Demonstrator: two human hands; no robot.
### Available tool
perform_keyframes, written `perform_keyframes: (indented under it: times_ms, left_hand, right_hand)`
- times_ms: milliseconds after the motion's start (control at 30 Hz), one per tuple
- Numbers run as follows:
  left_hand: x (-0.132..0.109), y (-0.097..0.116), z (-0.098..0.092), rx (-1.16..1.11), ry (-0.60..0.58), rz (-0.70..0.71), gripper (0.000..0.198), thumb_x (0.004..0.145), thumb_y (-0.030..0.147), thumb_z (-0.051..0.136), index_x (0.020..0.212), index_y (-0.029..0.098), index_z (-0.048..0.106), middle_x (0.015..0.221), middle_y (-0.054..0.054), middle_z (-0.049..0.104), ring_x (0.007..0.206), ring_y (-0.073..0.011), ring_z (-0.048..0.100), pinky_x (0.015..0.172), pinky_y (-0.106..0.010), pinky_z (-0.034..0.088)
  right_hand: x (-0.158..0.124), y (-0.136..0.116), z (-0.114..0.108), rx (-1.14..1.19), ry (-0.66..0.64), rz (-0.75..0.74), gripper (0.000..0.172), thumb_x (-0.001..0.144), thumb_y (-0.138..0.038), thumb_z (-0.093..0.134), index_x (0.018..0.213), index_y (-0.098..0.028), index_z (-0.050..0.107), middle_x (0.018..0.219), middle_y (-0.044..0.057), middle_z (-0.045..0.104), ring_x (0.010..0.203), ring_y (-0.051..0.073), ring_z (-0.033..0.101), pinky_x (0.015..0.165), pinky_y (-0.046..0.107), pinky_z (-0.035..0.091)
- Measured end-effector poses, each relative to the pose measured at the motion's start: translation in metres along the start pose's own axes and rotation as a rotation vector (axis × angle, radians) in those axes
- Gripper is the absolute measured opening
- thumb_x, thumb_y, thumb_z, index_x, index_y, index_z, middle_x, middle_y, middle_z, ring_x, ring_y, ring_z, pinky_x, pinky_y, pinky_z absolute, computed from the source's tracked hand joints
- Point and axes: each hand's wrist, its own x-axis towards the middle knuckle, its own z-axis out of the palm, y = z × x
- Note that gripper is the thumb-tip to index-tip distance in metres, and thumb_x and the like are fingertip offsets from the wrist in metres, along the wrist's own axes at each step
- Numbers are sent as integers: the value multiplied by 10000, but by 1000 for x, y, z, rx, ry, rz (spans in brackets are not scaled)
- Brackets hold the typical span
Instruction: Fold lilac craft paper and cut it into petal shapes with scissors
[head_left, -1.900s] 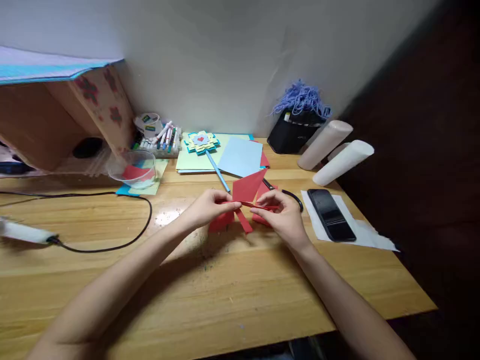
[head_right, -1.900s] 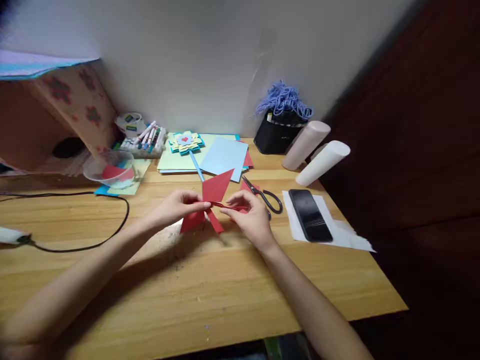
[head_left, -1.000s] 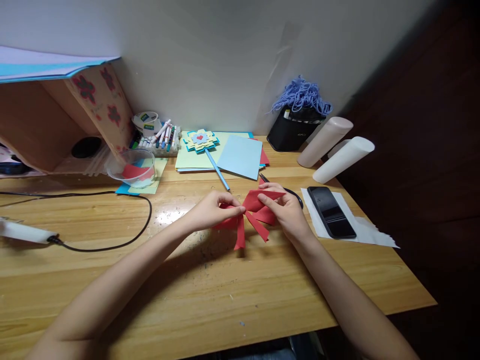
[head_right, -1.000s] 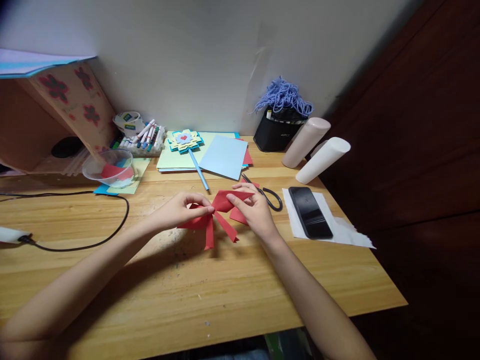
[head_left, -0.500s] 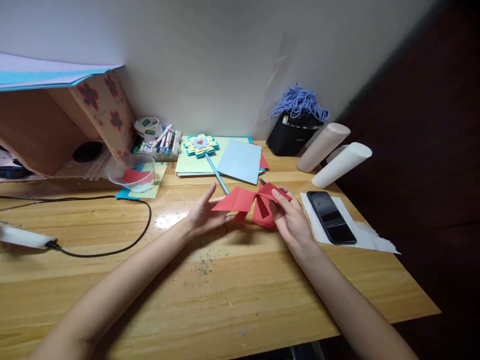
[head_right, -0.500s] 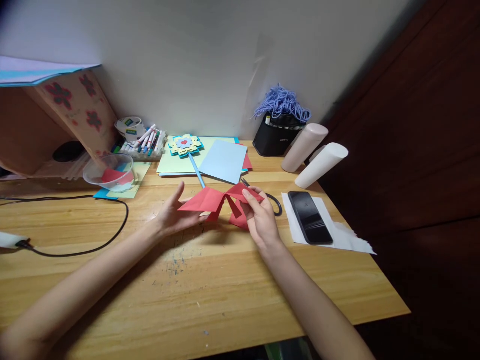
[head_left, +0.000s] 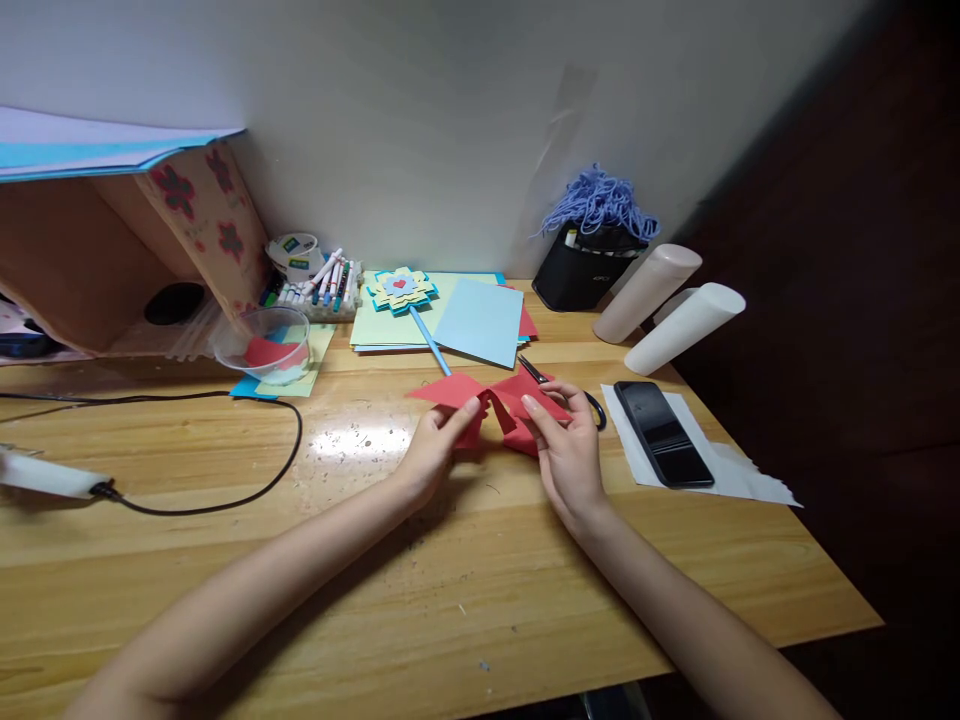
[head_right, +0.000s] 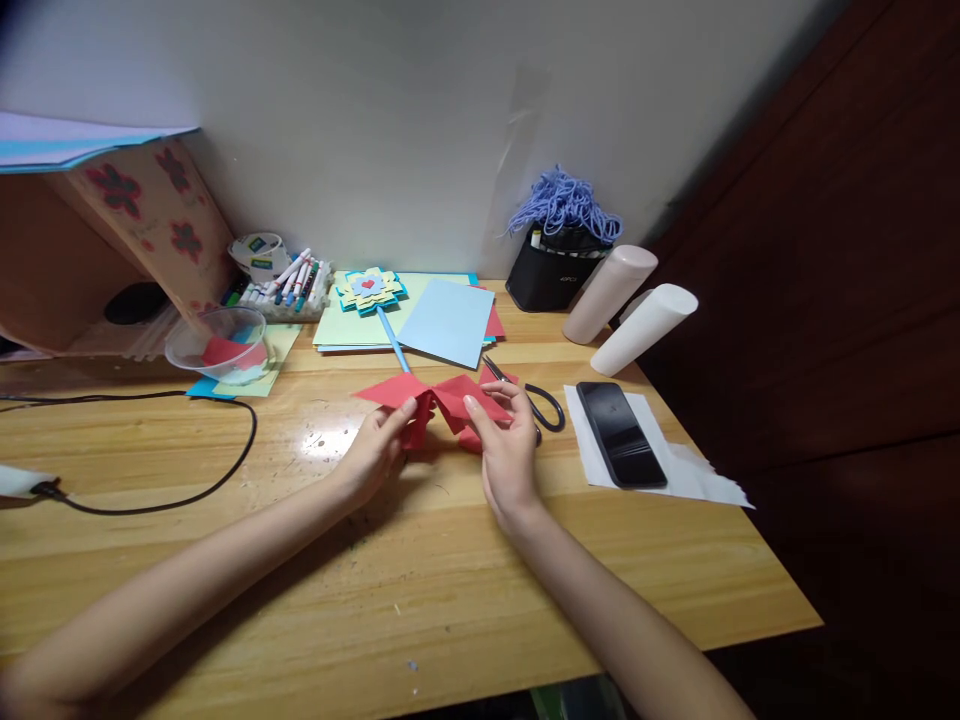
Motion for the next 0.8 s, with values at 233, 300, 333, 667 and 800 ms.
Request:
perform_keyframes:
  times_ms: [233, 300, 333, 667, 800]
  left_hand:
    - [3, 26, -5, 18, 98, 33, 291, 712, 410, 643, 808, 136, 633, 783, -49, 660, 795, -149, 586, 716, -243, 431]
    - [5, 36, -10, 36, 94, 66, 248, 689, 357, 673, 790, 137, 615, 738, -32, 642, 743, -136, 581, 685, -236, 426]
    - [6, 41, -12, 62, 83, 69, 230, 677, 338, 683, 762, 139, 602, 698, -23, 627, 708, -130, 573, 656, -233, 421]
    - [5, 71, -26, 270, -145, -103, 218, 656, 311, 688, 619, 144, 553, 593, -6, 544, 541, -81, 473, 543, -235, 358]
    - [5, 68, -28, 381, -178, -115, 230, 653, 326, 683, 606, 143, 552, 590, -3, 536, 507, -69, 428, 499, -233, 314]
  right_hand:
    - [-11, -8, 3, -246, -252, -209, 101, 786, -232, 594, 873, -231, 646, 943, 29, 552, 957, 153, 540, 891, 307, 443]
    - [-10, -12, 3, -222, -343, -212, 117, 775, -228, 611, 888, -236, 640, 935, 28, 533, 932, 147, 548, 871, 301, 463]
    - [-10, -14, 3, -215, -394, -220, 150, 758, -229, 633, 907, -241, 638, 934, 28, 525, 925, 147, 550, 862, 299, 473]
    - [4, -29, -19, -495, -701, -648, 290, 777, -153, 583, 981, -336, 676, 821, 22, 604, 737, 144, 585, 665, 286, 515]
    - [5, -28, -21, -548, -711, -706, 209, 791, -216, 587, 906, -343, 707, 735, 14, 581, 642, 131, 567, 596, 272, 496]
